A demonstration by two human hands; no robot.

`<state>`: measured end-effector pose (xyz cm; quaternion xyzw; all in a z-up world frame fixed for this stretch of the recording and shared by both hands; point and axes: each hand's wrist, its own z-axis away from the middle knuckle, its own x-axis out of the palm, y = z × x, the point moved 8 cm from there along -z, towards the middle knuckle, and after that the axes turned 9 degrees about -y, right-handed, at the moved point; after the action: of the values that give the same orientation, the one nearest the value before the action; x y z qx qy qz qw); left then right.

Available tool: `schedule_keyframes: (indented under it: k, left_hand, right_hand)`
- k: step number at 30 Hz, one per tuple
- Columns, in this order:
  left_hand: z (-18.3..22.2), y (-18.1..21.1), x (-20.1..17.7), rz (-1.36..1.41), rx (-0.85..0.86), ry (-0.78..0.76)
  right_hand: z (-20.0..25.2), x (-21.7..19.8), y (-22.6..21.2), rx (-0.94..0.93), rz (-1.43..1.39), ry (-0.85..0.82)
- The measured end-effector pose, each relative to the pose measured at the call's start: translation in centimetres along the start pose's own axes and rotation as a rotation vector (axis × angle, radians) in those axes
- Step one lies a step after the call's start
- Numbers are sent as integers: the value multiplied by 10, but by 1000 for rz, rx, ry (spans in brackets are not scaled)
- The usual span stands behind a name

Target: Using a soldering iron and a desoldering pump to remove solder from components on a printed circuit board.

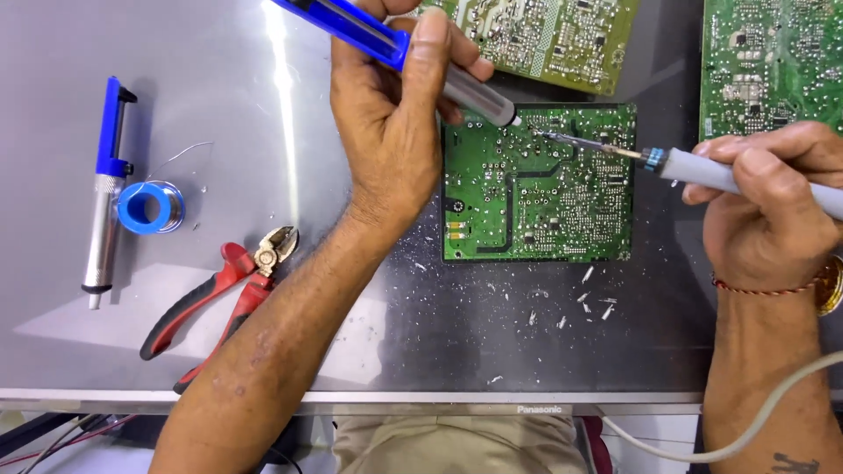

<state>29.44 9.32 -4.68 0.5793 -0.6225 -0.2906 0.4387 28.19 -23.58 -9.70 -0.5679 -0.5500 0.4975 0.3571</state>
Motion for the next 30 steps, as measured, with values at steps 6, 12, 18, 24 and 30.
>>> schedule_keyframes:
  k: [6,12,18,24,30]
  left_hand:
    - [4,-2,3,0,-12,-33]
    - [4,-1,3,-25,12,-81]
    - [3,0,5,-43,-7,-77]
    - [4,1,5,-68,15,-97]
    - [5,3,5,-61,18,-100]
  right_hand:
    - [-4,4,-1,-26,-62,12]
    - [-3,4,-1,-7,-40,13]
    - [-5,6,-3,-25,-78,6]
    - [-5,7,-5,-24,-4,-17]
    - [-5,6,-3,-11,-23,-15]
